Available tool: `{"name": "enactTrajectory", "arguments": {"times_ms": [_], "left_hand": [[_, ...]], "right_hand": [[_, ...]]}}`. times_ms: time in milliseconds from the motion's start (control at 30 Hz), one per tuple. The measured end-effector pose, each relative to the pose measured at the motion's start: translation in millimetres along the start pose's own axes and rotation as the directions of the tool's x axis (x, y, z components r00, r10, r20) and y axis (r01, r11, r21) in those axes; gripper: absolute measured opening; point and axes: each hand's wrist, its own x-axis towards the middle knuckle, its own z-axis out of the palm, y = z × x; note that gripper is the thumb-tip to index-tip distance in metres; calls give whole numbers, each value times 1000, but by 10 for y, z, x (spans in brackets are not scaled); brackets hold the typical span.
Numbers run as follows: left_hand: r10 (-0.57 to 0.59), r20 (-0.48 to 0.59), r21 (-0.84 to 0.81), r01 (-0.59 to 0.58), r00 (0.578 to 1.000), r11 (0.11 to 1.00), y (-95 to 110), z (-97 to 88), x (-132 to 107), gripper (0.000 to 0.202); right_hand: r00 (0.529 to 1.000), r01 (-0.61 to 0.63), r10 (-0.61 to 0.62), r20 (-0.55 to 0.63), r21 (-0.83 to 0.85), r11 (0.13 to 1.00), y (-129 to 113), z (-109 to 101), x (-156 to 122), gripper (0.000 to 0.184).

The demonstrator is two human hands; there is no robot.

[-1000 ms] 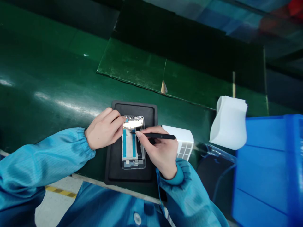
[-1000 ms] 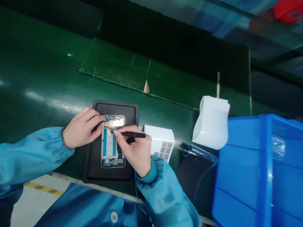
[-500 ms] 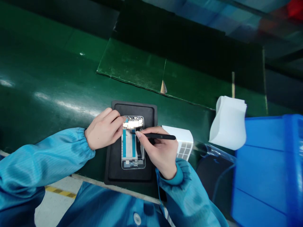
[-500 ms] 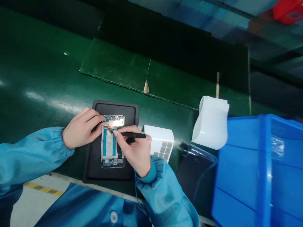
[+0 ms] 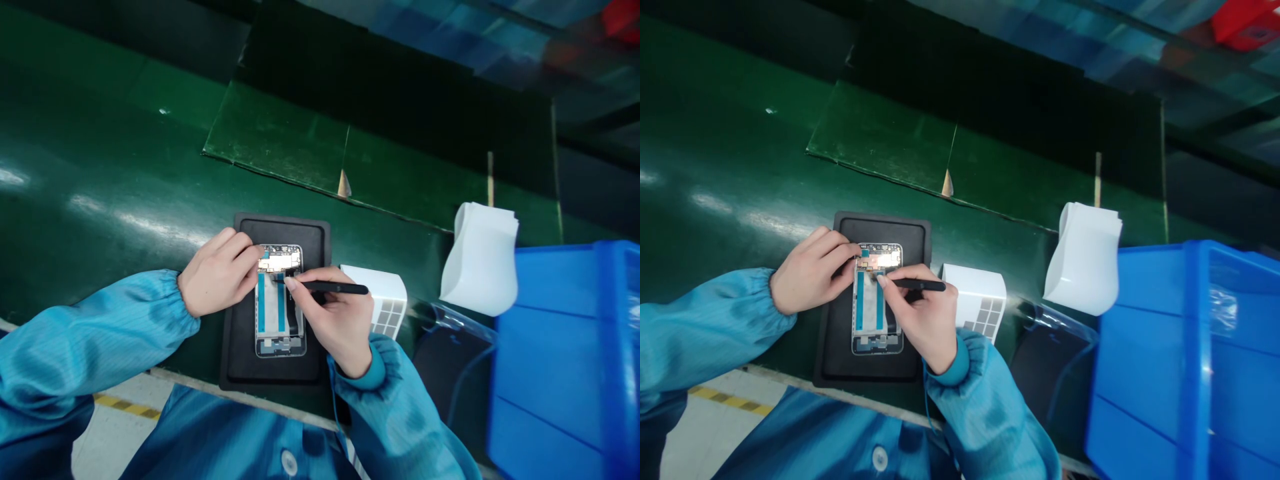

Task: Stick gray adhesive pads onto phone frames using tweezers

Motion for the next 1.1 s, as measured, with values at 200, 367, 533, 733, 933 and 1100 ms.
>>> {"name": "enactTrajectory", "arguments": {"times_ms": [200,367,533,733,933,1100], "left_hand": [[-6,-1,-2,6,1000,1000,4,-5,3,14],[2,-7,7,-2,1000,1000,13,-12,9,14],[-1,-7,5,1,1000,1000,12,-8,6,15],[-2,-9,-1,2,1000,1000,13,-10,8,16],[9,-5,5,-9,1000,1000,10,-12,11,15],[11,-9,4,-11,1000,1000,11,-16,14,16]], "right_hand": [[1000,-10,10,-15,17,1000,-3,4,5,6],[1000,-6,6,-13,18,1000,-11,4,3,6],[1000,-12,12,-3,7,1000,6,4,-7,6],[1000,-14,14,-13,3,1000,12,6,-6,6],[1000,5,-5,0,9,1000,18,3,-6,6],[1000,1,-1,4,7,1000,17,1,-13,6]]}}
